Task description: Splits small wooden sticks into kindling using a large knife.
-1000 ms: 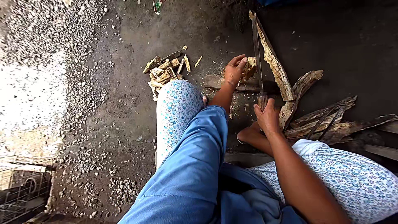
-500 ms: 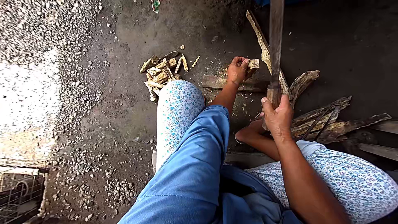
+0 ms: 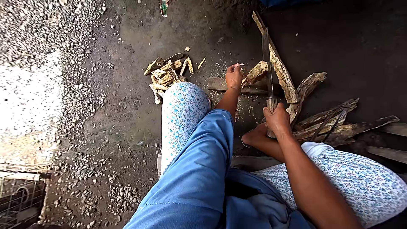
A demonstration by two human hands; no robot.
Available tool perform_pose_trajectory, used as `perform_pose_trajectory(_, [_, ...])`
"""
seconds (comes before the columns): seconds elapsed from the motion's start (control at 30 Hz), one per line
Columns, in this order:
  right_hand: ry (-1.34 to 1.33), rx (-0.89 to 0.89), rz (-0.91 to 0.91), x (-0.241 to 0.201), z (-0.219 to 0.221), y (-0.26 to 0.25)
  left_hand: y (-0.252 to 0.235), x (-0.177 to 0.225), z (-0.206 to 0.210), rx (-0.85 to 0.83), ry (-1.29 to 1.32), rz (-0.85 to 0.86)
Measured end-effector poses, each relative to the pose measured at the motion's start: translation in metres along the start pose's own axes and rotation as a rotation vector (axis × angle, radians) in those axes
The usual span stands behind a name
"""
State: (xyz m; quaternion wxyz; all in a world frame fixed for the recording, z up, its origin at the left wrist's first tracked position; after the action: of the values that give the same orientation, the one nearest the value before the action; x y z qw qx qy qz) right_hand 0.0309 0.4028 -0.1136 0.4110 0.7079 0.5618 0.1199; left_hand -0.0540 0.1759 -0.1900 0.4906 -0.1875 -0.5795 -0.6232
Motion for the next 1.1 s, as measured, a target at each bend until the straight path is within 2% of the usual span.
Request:
perform_pose_trajectory(0.1, [0.005,0.022,-0.032,-0.001,-0.002,0.002,0.002,-0.016,-0.020,0.077,0.065,-0.074])
perform_pose_trajectory(0.2, [0.036,0.030,-0.042,-0.006,-0.001,0.006,0.006,-0.015,-0.013,-0.024,0.049,-0.057])
perform_pose_trajectory(0.33, [0.075,0.025,-0.017,-0.013,0.007,0.013,0.004,0.015,0.023,-0.240,-0.352,0.135])
perform_pose_trajectory(0.43, [0.111,0.021,-0.006,-0.020,0.014,0.018,0.005,0.025,0.039,-0.283,-0.524,0.220])
perform_pose_trajectory(0.57, [0.048,-0.074,-0.024,-0.025,0.027,0.021,0.006,0.019,0.037,-0.275,-0.433,0.279])
perform_pose_trajectory(0.7, [-0.406,-0.219,-0.131,-0.017,0.048,0.010,0.008,0.017,0.032,-0.291,-0.393,0.281])
perform_pose_trajectory(0.83, [-0.659,-0.270,-0.201,-0.008,0.061,0.007,0.011,0.016,0.028,-0.318,-0.368,0.258])
perform_pose_trajectory(0.9, [-0.655,-0.228,-0.203,-0.001,0.059,0.003,0.012,0.016,0.026,-0.327,-0.350,0.248])
perform_pose_trajectory(1.0, [-0.460,-0.111,-0.130,0.017,0.051,-0.002,0.011,0.014,0.021,-0.320,-0.328,0.245])
perform_pose_trajectory(1.1, [-0.424,-0.125,-0.044,0.028,0.051,-0.007,0.013,0.014,0.017,-0.325,-0.313,0.226])
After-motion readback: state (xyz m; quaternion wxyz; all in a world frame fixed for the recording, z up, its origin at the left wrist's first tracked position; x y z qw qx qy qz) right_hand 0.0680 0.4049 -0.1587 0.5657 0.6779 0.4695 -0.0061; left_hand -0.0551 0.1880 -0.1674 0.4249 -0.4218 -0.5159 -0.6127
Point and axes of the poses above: each hand's wrist, its own y-axis away from the middle knuckle, its own z-axis out of the palm, x = y × z, the point moved 9 cm from there along -y, towards the middle knuckle, and after that the axes turned 15 degrees about -x, right-handed, at the moved point
